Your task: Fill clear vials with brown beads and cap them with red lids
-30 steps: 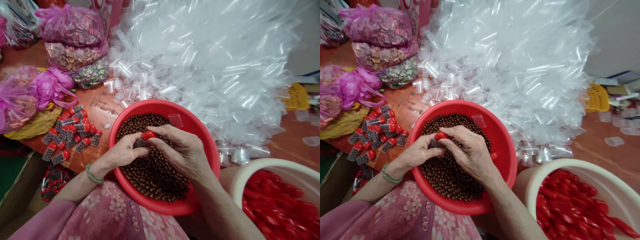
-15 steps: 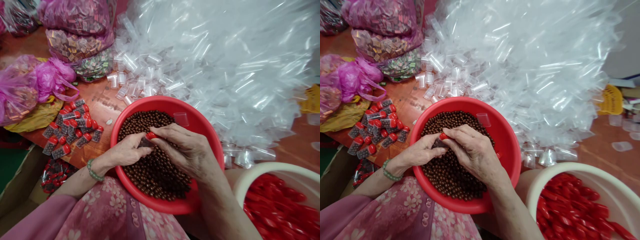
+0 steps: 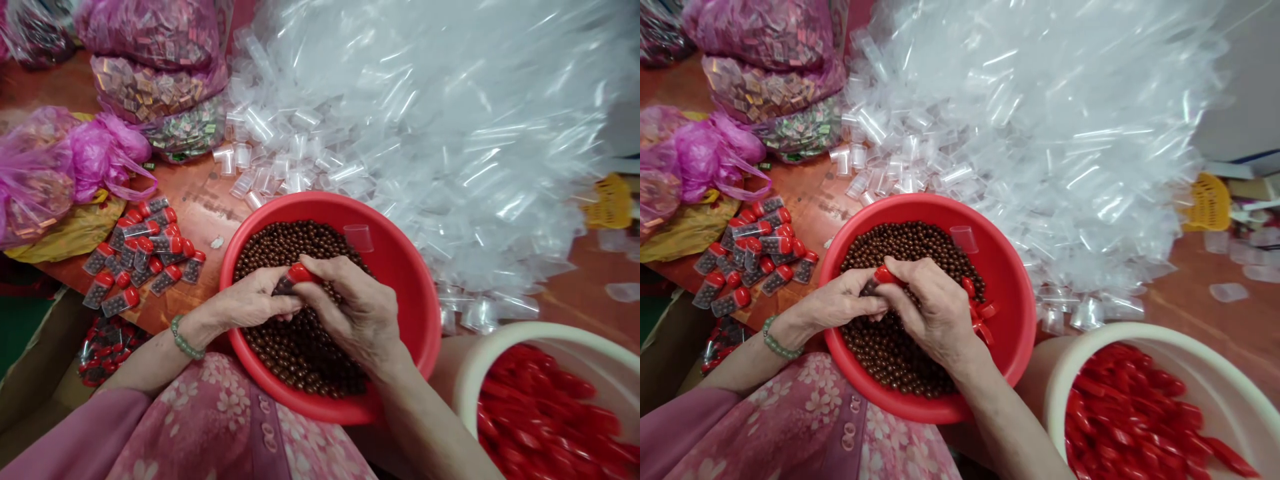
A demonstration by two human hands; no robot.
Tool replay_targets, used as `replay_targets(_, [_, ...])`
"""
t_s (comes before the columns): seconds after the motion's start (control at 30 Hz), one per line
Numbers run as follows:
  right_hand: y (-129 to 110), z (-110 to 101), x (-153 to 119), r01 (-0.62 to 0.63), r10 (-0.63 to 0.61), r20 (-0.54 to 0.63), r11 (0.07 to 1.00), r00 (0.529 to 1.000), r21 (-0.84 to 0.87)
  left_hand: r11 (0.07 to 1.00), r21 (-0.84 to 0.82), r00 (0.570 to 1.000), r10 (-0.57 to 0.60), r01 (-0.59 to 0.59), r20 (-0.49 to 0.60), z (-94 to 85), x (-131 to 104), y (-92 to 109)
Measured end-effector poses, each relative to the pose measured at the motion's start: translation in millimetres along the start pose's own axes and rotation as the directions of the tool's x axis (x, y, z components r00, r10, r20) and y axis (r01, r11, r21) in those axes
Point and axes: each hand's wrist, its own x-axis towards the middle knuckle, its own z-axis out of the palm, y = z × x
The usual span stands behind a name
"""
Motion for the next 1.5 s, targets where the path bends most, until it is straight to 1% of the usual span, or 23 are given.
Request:
replay_targets(0.07, [-0.4, 3.8, -0.5, 0.085, -0.08, 0.047, 0.99, 0.996, -0.111, 0.996, -0.085, 1.0, -0.004, 0.003, -0.018, -0.6, -0.4, -0.1])
replay_targets(0.13, [-1.0, 9.3, -1.4, 0.134, -0.117, 0.083, 0.964, 0.99, -0.229, 0.984, -0.178, 0.999, -0.021, 0.011, -0.05, -0.3, -0.2, -0.1])
replay_targets(0.23, [-1.8, 17.3, -2.4, 0.155, -0.144, 0.059, 0.915, 0.988, -0.372, 0.958, -0.285, 0.996, -0.049, 0.025, -0.077, 1.6, 0.6, -0.1])
replay_targets(0.3, [-1.7, 19.7, -2.1, 0.183, -0.187, 0.032, 0.888, 0.982, -0.422, 0.944, -0.329, 0.997, -0.057, 0.036, -0.055, 2.5, 0.9, -0.6])
replay_targets(0.4, [-0.1, 19.0, -0.3, 0.258, -0.275, 0.028, 0.856, 0.961, -0.448, 0.925, -0.375, 0.998, -0.065, 0.058, -0.006, 2.3, 0.4, -2.4])
replay_targets(0.53, [1.8, 17.3, 3.9, 0.315, -0.339, 0.023, 0.843, 0.941, -0.435, 0.93, -0.36, 0.997, -0.079, 0.072, -0.004, 0.2, -1.8, -4.3])
replay_targets(0.67, [-2.2, 19.1, 7.6, 0.314, -0.336, 0.015, 0.863, 0.942, -0.395, 0.93, -0.361, 0.997, -0.076, 0.066, -0.015, -1.0, -4.5, 0.0])
replay_targets(0.77, [-6.5, 20.7, 8.3, 0.294, -0.303, 0.043, 0.869, 0.952, -0.397, 0.906, -0.406, 0.989, -0.144, 0.117, -0.035, -0.8, -3.7, 5.5])
replay_targets(0.83, [-8.1, 21.4, 7.4, 0.298, -0.295, 0.076, 0.856, 0.953, -0.422, 0.893, -0.428, 0.976, -0.198, 0.141, -0.091, 0.3, -0.9, 8.2])
replay_targets(0.9, [-8.6, 21.9, 5.7, 0.29, -0.277, 0.096, 0.849, 0.956, -0.442, 0.894, -0.43, 0.956, -0.225, 0.125, -0.19, 2.5, 2.8, 9.5])
replay_targets(0.97, [-8.5, 22.2, 4.1, 0.27, -0.261, 0.083, 0.854, 0.962, -0.445, 0.902, -0.42, 0.93, -0.235, 0.1, -0.284, 5.9, 5.8, 9.7])
replay_targets(1.03, [-8.3, 22.6, 3.6, 0.281, -0.286, 0.055, 0.855, 0.957, -0.435, 0.913, -0.399, 0.908, -0.24, 0.09, -0.344, 9.8, 6.6, 9.0])
replay_targets(1.1, [-8.1, 23.2, 4.3, 0.328, -0.342, 0.045, 0.845, 0.939, -0.422, 0.929, -0.368, 0.868, -0.211, 0.035, -0.449, 12.9, 5.3, 7.6])
replay_targets(1.2, [-7.9, 25.6, 6.4, 0.371, -0.381, 0.056, 0.843, 0.923, -0.389, 0.949, -0.311, 0.786, -0.158, -0.046, -0.597, 14.3, 2.1, 4.7])
replay_targets(1.23, [-8.1, 26.8, 7.1, 0.379, -0.39, 0.051, 0.844, 0.92, -0.379, 0.954, -0.292, 0.762, -0.141, -0.066, -0.632, 13.9, 1.4, 3.8])
replay_targets(1.27, [-8.6, 28.0, 7.7, 0.385, -0.398, 0.044, 0.845, 0.916, -0.371, 0.958, -0.278, 0.747, -0.129, -0.078, -0.652, 13.5, 1.3, 3.1])
replay_targets(1.33, [-11.0, 29.0, 9.0, 0.389, -0.404, 0.034, 0.849, 0.914, -0.358, 0.96, -0.263, 0.733, -0.112, -0.094, -0.671, 13.0, 2.2, 2.4])
replay_targets(1.4, [-14.4, 25.8, 10.9, 0.376, -0.38, 0.061, 0.86, 0.923, -0.345, 0.958, -0.267, 0.73, -0.107, -0.106, -0.675, 13.4, 3.2, 3.4])
replay_targets(1.43, [-15.5, 21.8, 12.2, 0.361, -0.346, 0.103, 0.874, 0.932, -0.324, 0.956, -0.275, 0.738, -0.11, -0.106, -0.666, 13.6, 2.5, 4.8])
replay_targets(1.47, [-15.4, 16.0, 13.6, 0.336, -0.299, 0.166, 0.897, 0.94, -0.289, 0.955, -0.278, 0.759, -0.105, -0.103, -0.643, 13.4, 0.2, 6.8])
replay_targets(1.5, [-13.4, 8.8, 15.3, 0.297, -0.24, 0.235, 0.923, 0.942, -0.245, 0.957, -0.273, 0.795, -0.092, -0.094, -0.6, 12.5, -4.1, 9.6])
